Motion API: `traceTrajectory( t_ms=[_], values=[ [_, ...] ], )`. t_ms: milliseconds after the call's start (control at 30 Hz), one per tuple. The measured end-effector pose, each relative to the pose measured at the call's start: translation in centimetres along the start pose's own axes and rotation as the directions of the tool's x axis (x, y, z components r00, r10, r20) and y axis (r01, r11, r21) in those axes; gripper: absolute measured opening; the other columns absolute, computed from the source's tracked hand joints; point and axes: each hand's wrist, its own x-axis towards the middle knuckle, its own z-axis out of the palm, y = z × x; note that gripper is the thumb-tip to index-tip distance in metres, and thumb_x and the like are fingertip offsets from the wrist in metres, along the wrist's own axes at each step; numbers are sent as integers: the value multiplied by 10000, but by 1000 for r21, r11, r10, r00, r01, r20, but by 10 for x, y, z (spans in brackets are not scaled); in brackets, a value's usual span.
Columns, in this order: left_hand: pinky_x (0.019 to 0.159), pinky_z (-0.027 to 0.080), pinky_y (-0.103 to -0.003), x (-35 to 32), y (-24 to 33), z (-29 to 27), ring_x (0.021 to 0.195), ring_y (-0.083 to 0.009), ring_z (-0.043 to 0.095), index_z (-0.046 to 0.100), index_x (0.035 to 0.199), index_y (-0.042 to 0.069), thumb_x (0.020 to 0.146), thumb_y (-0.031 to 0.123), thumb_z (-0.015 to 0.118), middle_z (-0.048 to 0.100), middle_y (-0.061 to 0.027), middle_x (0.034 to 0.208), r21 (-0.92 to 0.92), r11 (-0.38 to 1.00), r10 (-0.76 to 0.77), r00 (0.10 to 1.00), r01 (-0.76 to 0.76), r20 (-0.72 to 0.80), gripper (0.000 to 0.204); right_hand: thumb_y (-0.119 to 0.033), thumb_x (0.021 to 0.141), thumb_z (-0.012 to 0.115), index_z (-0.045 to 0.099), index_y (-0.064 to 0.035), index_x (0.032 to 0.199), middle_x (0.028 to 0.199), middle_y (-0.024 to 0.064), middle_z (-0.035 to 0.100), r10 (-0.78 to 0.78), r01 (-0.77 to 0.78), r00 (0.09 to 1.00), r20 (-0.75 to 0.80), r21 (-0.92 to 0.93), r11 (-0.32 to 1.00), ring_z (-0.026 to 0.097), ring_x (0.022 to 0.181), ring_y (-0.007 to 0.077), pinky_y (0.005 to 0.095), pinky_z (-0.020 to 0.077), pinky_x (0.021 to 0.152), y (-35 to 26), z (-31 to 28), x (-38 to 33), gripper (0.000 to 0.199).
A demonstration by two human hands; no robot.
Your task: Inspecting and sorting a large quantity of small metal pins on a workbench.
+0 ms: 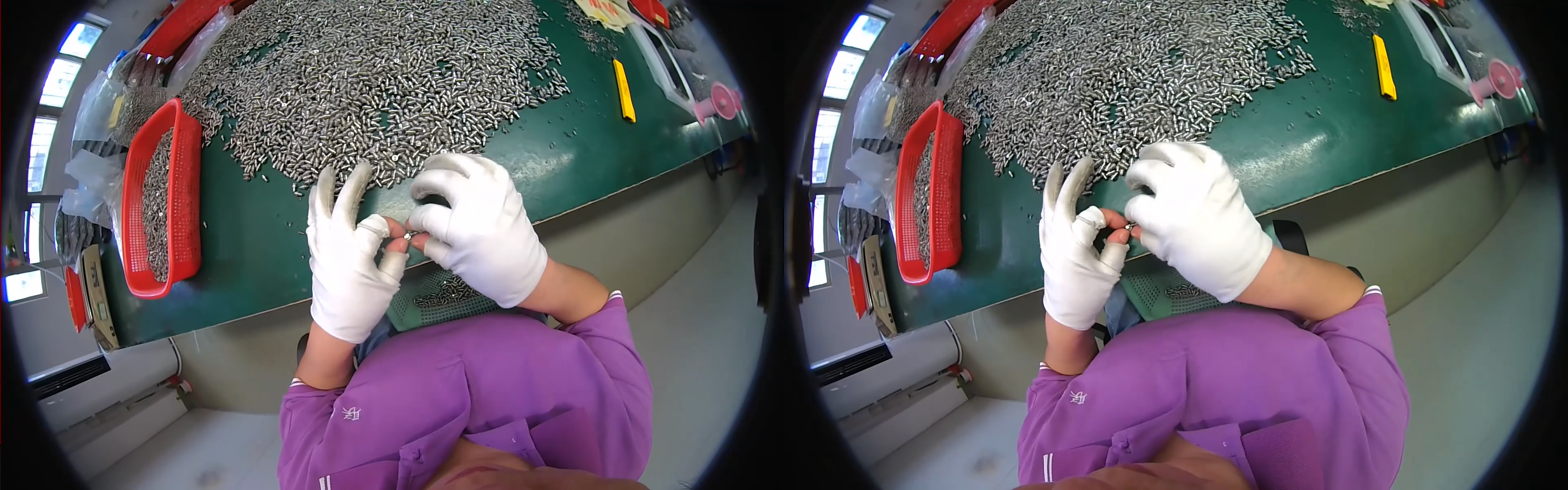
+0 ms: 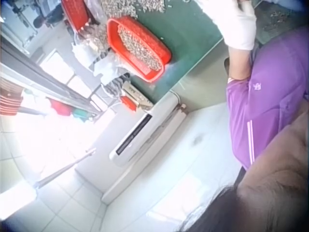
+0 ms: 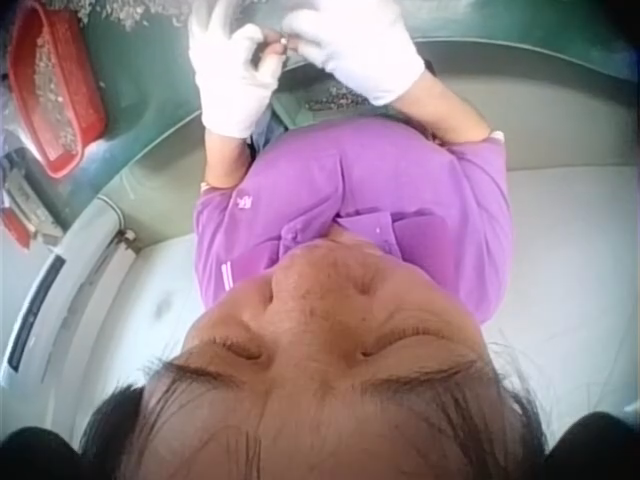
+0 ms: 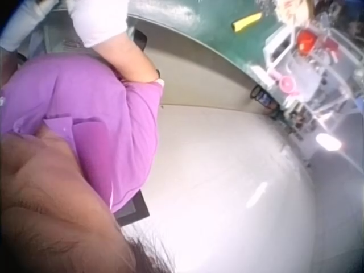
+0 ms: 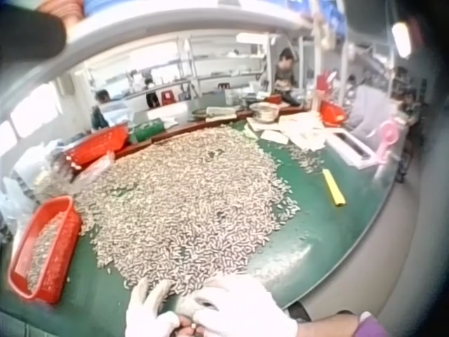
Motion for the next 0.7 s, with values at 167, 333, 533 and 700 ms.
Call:
traceTrajectory(
  t_ms=[167, 333, 533, 700],
  values=[
    [1118, 379, -539, -1, -2, 0, 1428, -503, 403, 617, 897, 125, 740, 73, 793, 515, -174, 1519, -10, 1000, 10, 1000, -10, -15, 242, -186, 639, 810, 694, -124, 813, 1025, 33, 658, -1, 3, 998, 61, -33, 999, 630, 1039, 290, 446, 507, 846, -3, 2, 2, 219],
    [1118, 382, -535, -1, 0, 0, 1426, -504, 407, 621, 891, 122, 732, 64, 793, 521, -175, 1513, -17, 1000, 2, 1000, -3, -25, 241, -189, 698, 772, 671, -103, 776, 1059, 59, 649, -6, 12, 998, -55, 99, 995, 607, 1083, 294, 458, 499, 872, 5, 8, -4, 154],
    [1115, 364, -597, 0, -2, 1, 1383, -534, 394, 650, 841, 89, 722, 108, 794, 509, -177, 1498, -47, 999, -20, 1000, 19, -5, 188, -169, 692, 774, 691, -103, 800, 1159, 81, 647, 4, -3, 998, -64, 21, 1000, 590, 1173, 343, 493, 499, 955, 6, 5, -7, 151],
    [1112, 372, -590, 1, -1, 1, 1379, -530, 401, 651, 837, 92, 708, 97, 792, 512, -178, 1494, -38, 999, -23, 1000, 22, -9, 191, -163, 694, 770, 688, -95, 799, 1165, 87, 649, 10, -10, 998, -65, 0, 1000, 584, 1186, 353, 499, 493, 986, 5, 3, -8, 150]
  ],
)
